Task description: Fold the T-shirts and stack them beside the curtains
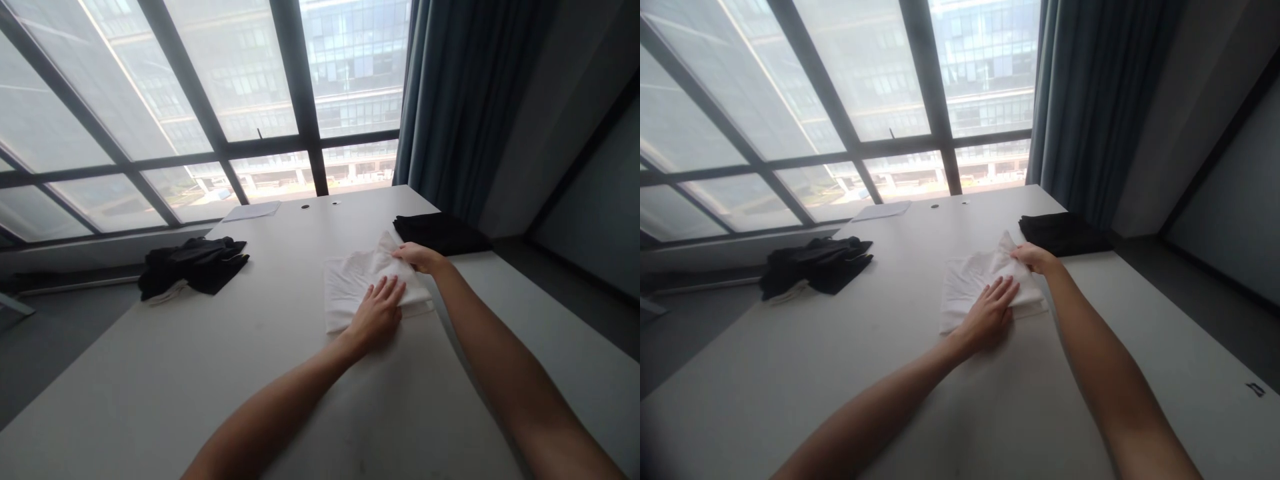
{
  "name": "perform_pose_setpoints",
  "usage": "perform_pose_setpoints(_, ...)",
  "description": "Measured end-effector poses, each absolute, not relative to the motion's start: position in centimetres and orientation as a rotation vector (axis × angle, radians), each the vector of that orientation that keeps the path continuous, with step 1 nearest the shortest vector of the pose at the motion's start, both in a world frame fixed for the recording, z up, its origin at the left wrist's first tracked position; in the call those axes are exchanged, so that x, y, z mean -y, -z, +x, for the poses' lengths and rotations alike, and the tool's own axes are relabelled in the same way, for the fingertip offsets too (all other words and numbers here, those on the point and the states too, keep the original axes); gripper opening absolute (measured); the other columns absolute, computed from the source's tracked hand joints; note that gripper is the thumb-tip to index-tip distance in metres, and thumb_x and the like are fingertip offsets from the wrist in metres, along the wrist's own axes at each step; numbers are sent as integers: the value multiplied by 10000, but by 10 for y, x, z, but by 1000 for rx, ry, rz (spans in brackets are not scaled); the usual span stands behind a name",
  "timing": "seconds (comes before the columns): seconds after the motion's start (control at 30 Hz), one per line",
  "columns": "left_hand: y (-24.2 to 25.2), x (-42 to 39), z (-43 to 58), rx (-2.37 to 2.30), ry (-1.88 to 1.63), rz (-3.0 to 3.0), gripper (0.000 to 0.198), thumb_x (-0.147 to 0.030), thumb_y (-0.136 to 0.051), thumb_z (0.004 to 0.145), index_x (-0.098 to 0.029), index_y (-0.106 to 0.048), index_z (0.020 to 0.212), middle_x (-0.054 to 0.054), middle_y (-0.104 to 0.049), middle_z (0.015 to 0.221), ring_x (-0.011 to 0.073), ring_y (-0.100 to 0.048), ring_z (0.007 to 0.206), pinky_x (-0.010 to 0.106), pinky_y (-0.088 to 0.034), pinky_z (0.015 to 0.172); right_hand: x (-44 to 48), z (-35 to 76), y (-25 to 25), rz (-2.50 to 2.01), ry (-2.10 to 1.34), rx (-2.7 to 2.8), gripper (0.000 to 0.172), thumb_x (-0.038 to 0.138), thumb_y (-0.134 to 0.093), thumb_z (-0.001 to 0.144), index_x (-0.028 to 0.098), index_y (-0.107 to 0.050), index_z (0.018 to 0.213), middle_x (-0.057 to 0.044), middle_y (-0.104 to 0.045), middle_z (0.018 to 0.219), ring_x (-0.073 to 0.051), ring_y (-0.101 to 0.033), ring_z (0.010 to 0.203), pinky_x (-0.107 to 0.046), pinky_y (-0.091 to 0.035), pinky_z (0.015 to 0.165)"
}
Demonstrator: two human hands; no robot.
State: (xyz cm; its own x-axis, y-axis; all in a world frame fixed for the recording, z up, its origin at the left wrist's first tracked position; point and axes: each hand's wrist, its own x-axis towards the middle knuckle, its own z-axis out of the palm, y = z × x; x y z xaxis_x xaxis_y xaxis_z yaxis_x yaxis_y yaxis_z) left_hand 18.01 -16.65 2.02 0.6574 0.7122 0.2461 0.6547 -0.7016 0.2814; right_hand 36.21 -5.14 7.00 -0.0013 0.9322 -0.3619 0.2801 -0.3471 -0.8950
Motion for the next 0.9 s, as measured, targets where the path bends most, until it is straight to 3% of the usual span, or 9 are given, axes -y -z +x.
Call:
perform_pose_setpoints(0.27, -7, 169, 188, -1123, -493, 2746, 574, -251, -411, 992, -203, -337, 1559, 91, -274, 1654, 271, -183, 1540, 519, -217, 1236, 46, 375, -64, -1746, -1245, 1274, 74, 126, -768, 796, 125, -701, 827, -27, -677, 635, -110, -603, 531, -191, -509, 507)
perform_pose_setpoints(0.43, -5, 170, 190, -1118, -503, 2818, 559, -277, -431, 1001, -208, -347, 1550, 105, -287, 1648, 273, -204, 1535, 523, -241, 1225, 42, 376, -56, -1744, -1130, 1338, 99, 85, -778, 756, 129, -689, 761, -18, -660, 602, -118, -593, 496, -206, -503, 477)
perform_pose_setpoints(0.6, 0, 173, 187, -1020, -425, 2884, 563, -430, -448, 1020, -206, -378, 1533, 139, -316, 1631, 309, -235, 1523, 552, -237, 1213, 36, 379, -42, -1847, -963, 1419, 126, 84, -803, 701, 129, -685, 700, -17, -637, 560, -199, -675, 597, -269, -546, 577)
perform_pose_setpoints(0.67, -1, 172, 186, -993, -404, 2869, 579, -488, -435, 1022, -215, -387, 1531, 136, -317, 1631, 313, -227, 1525, 555, -237, 1210, 37, 378, -42, -1903, -878, 1429, 109, 83, -794, 699, 133, -704, 738, -72, -690, 661, -269, -723, 808, -310, -563, 708)
perform_pose_setpoints(0.77, -11, 160, 181, -950, -374, 2791, 558, -495, -373, 1043, -227, -391, 1533, 104, -380, 1605, 262, -311, 1499, 483, -289, 1204, 42, 368, -48, -2065, -542, 1535, 161, 141, -726, 788, 119, -735, 948, -216, -724, 1018, -347, -655, 1133, -398, -515, 928)
perform_pose_setpoints(0.83, -23, 144, 171, -989, -370, 2749, 506, -436, -352, 1054, -223, -436, 1506, 87, -465, 1554, 228, -400, 1452, 427, -323, 1193, 46, 355, -51, -2113, -280, 1682, 269, 211, -630, 881, 101, -709, 1113, -270, -660, 1212, -363, -600, 1218, -433, -470, 1003)
perform_pose_setpoints(0.9, -33, 124, 157, -1153, -418, 2734, 470, -371, -354, 1052, -210, -476, 1477, 88, -504, 1525, 225, -420, 1437, 419, -309, 1199, 50, 339, -49, -2030, -149, 1847, 349, 253, -522, 949, 109, -665, 1232, -251, -622, 1307, -334, -568, 1257, -413, -434, 1052)
